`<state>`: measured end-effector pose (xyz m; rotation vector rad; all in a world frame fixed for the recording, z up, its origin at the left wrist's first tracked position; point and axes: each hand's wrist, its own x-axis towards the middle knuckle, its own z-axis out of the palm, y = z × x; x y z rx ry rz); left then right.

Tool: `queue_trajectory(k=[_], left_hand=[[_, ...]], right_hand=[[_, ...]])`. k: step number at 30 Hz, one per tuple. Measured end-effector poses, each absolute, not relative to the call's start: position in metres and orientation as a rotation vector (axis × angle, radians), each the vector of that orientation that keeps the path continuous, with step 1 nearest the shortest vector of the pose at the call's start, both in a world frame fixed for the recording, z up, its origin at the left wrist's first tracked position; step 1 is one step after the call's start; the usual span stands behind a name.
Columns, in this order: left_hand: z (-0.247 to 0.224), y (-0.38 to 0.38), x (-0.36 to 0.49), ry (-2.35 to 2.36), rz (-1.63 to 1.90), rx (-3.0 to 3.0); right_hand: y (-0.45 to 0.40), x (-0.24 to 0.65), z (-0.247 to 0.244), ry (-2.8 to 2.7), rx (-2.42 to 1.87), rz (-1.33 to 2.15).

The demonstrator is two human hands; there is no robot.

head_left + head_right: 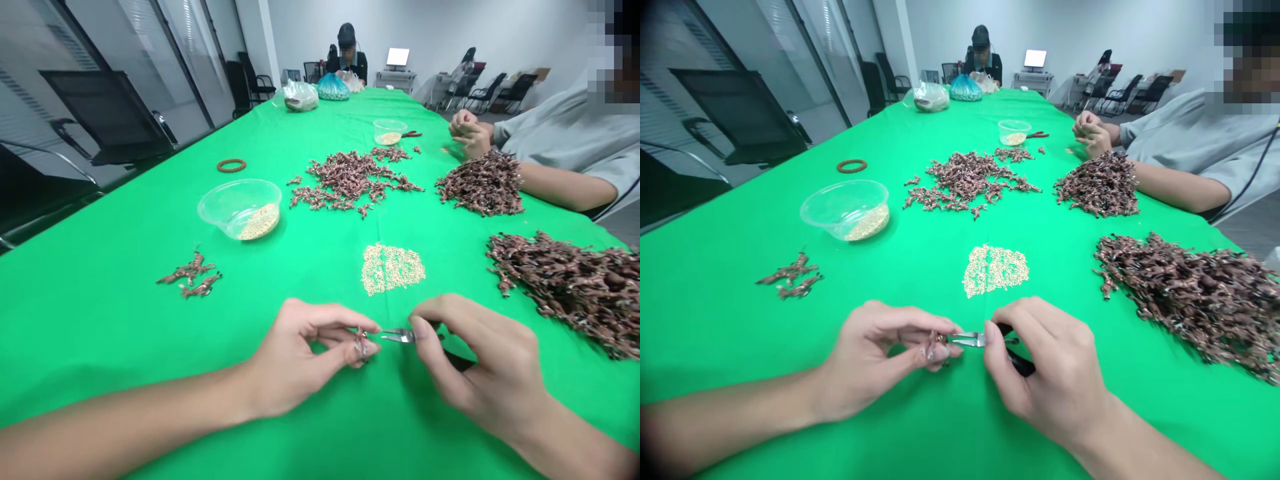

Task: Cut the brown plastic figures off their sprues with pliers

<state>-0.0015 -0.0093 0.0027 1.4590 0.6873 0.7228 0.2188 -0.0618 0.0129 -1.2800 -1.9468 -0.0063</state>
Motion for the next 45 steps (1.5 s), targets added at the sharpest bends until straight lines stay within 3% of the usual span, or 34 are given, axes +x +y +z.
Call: queue_trajectory(k=[5, 11, 33, 37, 45], left_hand=[[0.004, -0.005, 0.000, 0.669, 0.574, 1.134], [0.003, -0.002, -0.001, 0.607, 0.508, 1.025], [0.007, 0.002, 0.000, 0.586, 0.411, 0.974], [0.007, 0.002, 0.001, 0.617, 0.410, 0.993], [0.005, -0.002, 0.002, 0.686, 0.491, 1.111]], right_hand=[[-0.057, 0.225, 0.008, -2.068, -1.043, -0.536], [-0.056, 0.225, 0.010, -2.119, -0.897, -0.818], [-0.055, 0.226, 0.018, -2.150, -0.743, -1.000], [-0.058, 0.222, 0.012, -2.118, -0.845, -0.920], [-0.068, 0.206, 0.006, -2.033, -1.475, -0.105]])
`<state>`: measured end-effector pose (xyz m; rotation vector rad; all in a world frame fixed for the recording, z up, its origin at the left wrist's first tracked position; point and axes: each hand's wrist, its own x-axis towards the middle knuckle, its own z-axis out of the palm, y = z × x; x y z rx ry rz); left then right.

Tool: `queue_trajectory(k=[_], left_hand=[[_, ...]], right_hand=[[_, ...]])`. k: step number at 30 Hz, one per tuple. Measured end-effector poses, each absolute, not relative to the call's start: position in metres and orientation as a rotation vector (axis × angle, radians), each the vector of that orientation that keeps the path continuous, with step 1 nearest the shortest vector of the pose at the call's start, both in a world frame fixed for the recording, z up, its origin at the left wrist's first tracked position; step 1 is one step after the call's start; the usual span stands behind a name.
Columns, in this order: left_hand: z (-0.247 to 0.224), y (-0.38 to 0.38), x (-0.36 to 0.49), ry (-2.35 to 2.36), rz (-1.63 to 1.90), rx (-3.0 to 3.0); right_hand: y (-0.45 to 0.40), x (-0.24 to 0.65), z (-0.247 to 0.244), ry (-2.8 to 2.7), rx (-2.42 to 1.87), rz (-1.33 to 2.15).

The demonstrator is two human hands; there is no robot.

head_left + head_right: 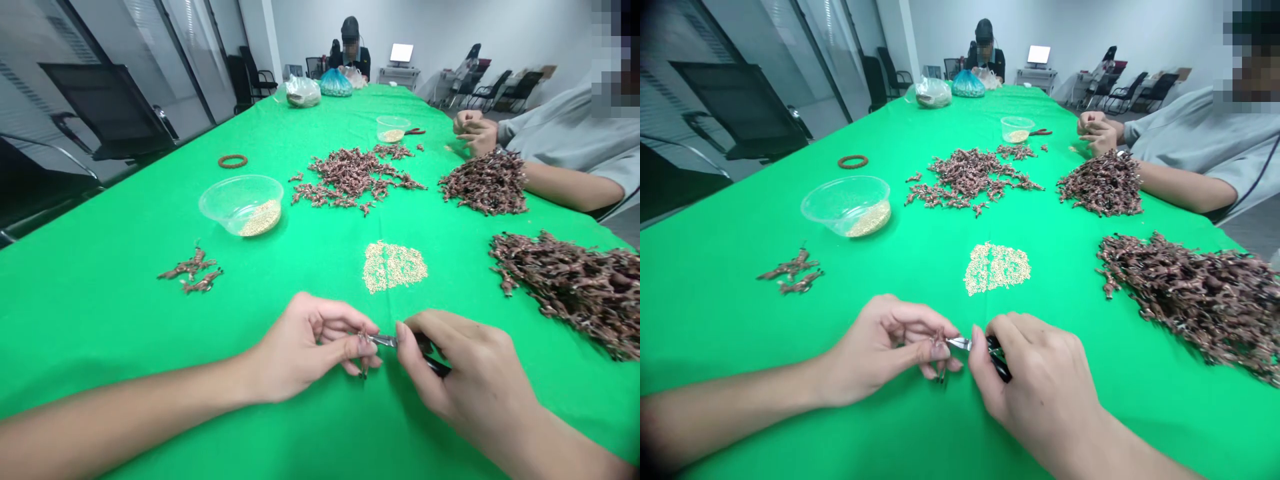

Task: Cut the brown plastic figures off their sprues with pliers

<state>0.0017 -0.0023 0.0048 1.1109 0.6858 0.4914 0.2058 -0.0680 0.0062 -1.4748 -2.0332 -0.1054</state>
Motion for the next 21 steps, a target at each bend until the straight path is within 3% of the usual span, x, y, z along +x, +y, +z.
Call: queue_trajectory(k=[8, 18, 21], left_hand=[[0.0049, -0.0060, -0.0025, 0.679, 0.579, 1.487], [0.0066, -0.0064, -0.0014, 0.679, 0.649, 1.639], [0.0026, -0.0032, -0.0008, 0.725, 0.683, 1.567]], right_hand=[[-0.0700, 0.2042, 0.0140, -1.875, -1.640, 0.537], [-0.0689, 0.2063, 0.0097, -1.753, -1.685, 0.874], [-0.0657, 0.2105, 0.0113, -1.772, -1.661, 0.804]])
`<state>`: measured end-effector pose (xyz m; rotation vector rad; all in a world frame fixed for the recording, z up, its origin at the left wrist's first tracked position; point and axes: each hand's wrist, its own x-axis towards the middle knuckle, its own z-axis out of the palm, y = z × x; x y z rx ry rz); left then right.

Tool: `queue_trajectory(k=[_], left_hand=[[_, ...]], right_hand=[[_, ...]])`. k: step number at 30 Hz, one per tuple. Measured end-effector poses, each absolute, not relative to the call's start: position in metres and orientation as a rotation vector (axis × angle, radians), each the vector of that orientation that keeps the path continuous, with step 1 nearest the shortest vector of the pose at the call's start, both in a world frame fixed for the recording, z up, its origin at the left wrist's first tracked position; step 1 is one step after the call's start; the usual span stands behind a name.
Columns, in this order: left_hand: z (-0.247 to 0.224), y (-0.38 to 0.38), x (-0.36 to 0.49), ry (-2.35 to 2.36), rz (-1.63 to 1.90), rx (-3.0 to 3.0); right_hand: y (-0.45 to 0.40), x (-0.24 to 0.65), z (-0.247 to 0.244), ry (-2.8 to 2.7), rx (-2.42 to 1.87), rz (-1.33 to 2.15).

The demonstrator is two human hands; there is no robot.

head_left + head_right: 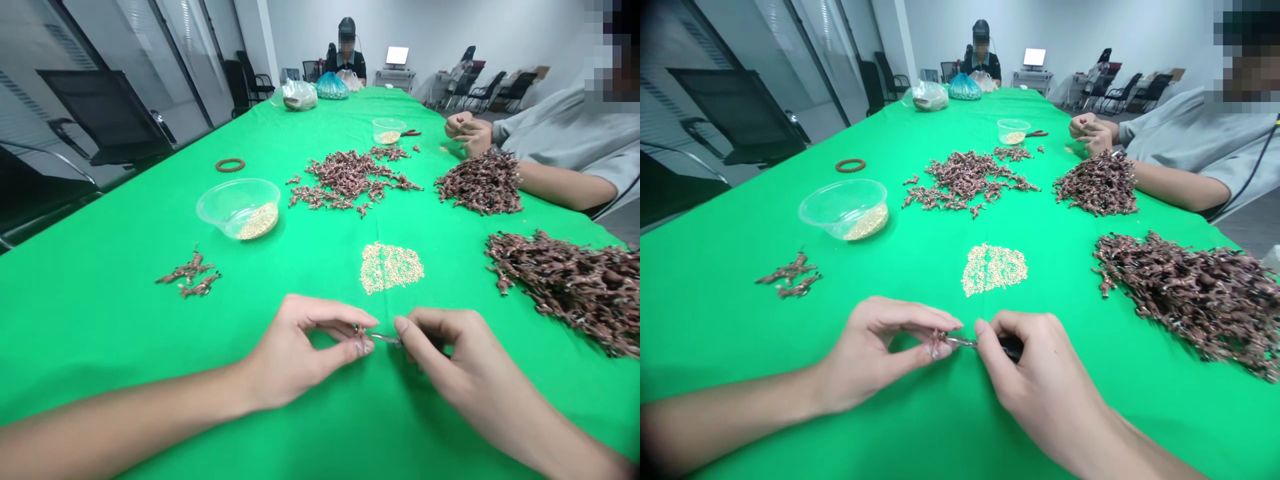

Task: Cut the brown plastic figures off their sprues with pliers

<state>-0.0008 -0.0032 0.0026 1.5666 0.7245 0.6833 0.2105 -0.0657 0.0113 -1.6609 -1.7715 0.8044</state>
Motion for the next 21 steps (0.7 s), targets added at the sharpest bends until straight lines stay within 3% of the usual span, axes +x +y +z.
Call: queue_trajectory(k=[9, 21], left_hand=[[0.003, 0.000, 0.001, 0.793, 0.807, 1.494], [0.000, 0.003, -0.002, 0.703, 0.766, 1.590]], right_hand=[[-0.058, 0.221, 0.005, -1.777, -1.517, 0.470], [-0.058, 0.226, -0.009, -1.779, -1.415, 0.423]])
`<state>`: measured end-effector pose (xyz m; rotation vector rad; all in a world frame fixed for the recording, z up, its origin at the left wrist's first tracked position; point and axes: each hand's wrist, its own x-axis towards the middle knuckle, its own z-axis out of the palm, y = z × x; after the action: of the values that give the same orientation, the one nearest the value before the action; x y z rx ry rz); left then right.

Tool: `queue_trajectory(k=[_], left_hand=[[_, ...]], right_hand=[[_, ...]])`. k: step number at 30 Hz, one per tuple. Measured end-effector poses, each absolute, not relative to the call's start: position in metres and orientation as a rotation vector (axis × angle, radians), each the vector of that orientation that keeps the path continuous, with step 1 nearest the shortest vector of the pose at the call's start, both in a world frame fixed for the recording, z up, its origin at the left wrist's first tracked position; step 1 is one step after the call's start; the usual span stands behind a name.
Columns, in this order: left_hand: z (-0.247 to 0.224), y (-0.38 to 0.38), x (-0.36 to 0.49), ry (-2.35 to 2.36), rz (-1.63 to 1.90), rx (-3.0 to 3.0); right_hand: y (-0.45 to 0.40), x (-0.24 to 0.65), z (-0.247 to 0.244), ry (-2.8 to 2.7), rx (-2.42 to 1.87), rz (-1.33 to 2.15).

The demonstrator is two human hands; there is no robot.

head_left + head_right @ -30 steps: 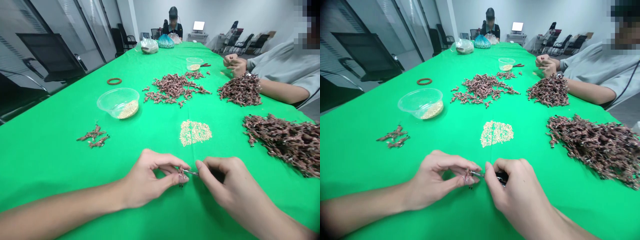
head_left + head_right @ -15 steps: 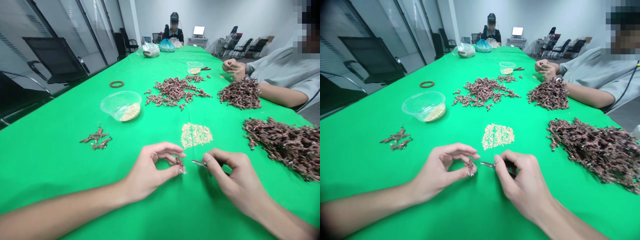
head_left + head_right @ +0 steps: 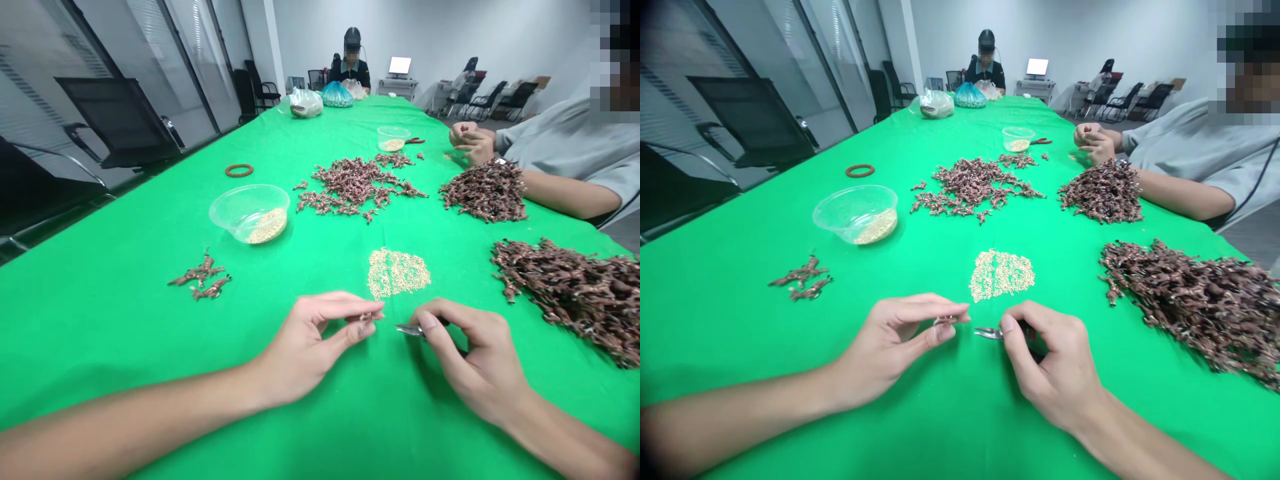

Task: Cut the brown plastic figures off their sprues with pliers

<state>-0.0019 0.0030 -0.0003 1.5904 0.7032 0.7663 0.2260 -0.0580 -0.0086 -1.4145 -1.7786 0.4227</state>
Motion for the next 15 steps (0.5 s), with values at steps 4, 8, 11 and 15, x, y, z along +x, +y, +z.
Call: queue_trajectory(k=[4, 8, 11, 15], left_hand=[[0.0018, 0.0017, 0.0009, 0.673, 0.686, 1.426], [0.0028, -0.0001, 0.0019, 0.623, 0.659, 1.298], [0.0025, -0.0006, 0.0018, 0.586, 0.641, 1.251], [-0.0005, 0.0015, 0.0017, 0.531, 0.622, 1.140]], right_hand=[[-0.0574, 0.2255, -0.0087, -1.798, -1.390, 0.365], [-0.0570, 0.2224, -0.0068, -1.869, -1.299, 0.165], [-0.0595, 0.2205, -0.0053, -1.925, -1.206, 0.011], [-0.0625, 0.2180, -0.0047, -1.933, -1.150, -0.085]])
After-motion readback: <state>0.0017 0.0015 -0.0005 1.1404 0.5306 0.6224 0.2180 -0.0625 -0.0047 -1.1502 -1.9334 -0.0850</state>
